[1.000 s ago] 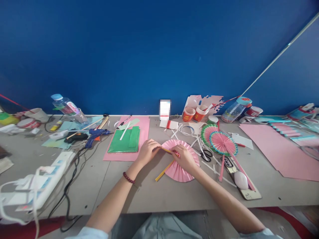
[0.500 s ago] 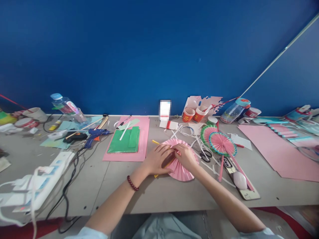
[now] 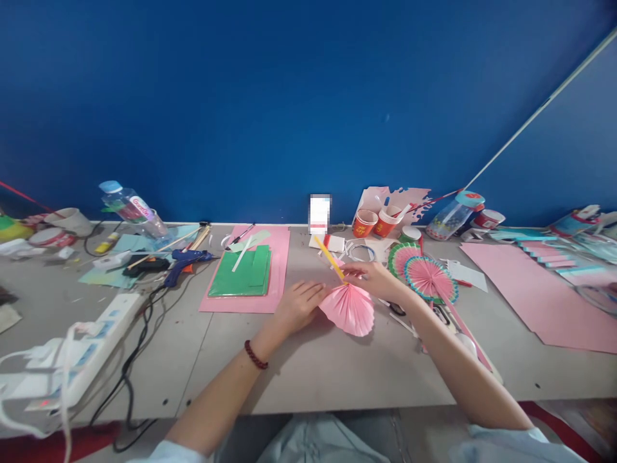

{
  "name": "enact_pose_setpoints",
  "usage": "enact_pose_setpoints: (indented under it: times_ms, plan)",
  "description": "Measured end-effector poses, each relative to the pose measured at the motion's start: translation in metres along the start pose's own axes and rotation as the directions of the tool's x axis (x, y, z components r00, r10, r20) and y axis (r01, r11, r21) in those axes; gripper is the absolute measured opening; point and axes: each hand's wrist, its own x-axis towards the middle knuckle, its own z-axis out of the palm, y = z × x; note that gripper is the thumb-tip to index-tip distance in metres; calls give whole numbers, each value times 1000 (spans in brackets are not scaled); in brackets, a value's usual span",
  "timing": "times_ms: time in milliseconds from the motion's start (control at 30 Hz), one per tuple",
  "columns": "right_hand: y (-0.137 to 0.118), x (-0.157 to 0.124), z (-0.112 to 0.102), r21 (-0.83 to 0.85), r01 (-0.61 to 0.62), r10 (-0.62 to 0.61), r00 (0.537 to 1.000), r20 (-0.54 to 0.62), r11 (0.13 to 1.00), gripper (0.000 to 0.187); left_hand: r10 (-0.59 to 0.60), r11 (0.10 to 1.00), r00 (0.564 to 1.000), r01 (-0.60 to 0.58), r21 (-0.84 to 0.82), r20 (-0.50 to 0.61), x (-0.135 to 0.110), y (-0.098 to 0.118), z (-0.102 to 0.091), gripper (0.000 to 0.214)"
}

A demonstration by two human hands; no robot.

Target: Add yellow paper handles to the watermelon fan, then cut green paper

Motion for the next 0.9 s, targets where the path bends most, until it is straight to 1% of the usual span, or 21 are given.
enact_pose_setpoints:
  times_ms: [100,167,267,333,400,433,500,533,567,600,633,667,733,767,800,900]
  plan:
    - [7,-3,-17,151,-17,14,1000,21,988,36,-136,987,984,124,-106,-114,0,-6,-7,44]
    - [9,-7,-23,194,-11,12,1000,-6,981,41,-183,969,967,147,-197,-179,0,-8,-10,41]
    - [4,-13,-26,137,27,-22,999,-36,990,43,-206,940,951,128,-315,-229,1,-9,-13,37]
    - [-1,-19,-28,62,59,-58,998,-17,996,46,-267,900,938,161,-404,-221,1,-9,-12,35]
    - [-3,-26,-34,49,114,-116,993,28,992,55,-373,819,908,225,-528,-192,1,-9,-11,33]
    - [-2,-30,-38,78,145,-150,987,58,986,63,-434,759,884,256,-599,-173,1,-10,-11,31]
    - [1,-39,-45,150,175,-192,975,109,973,81,-557,609,822,307,-732,-118,3,-11,-11,26]
    - [2,-42,-48,159,167,-187,975,122,973,90,-607,528,791,329,-783,-77,3,-12,-11,25]
    - [4,-45,-50,145,148,-166,979,118,978,94,-646,450,763,352,-820,-27,4,-12,-12,24]
    - [5,-47,-51,121,124,-136,987,89,985,92,-667,381,744,376,-844,30,5,-13,-13,25]
    - [5,-48,-50,101,105,-109,993,38,989,83,-668,322,738,400,-858,93,6,-13,-14,28]
    - [5,-48,-48,96,93,-91,996,-22,991,69,-650,269,743,421,-866,159,6,-12,-15,31]
    - [4,-47,-42,136,72,-50,986,-157,988,40,-574,190,769,460,-868,281,7,-10,-17,36]
    - [3,-45,-39,173,60,-22,976,-217,983,31,-526,167,783,477,-863,331,8,-8,-19,36]
    - [3,-44,-37,210,42,16,963,-269,977,28,-485,153,794,490,-858,367,8,-7,-20,36]
    - [-2,-39,-32,316,-13,141,913,-383,949,32,-407,130,810,510,-850,423,9,-2,-27,32]
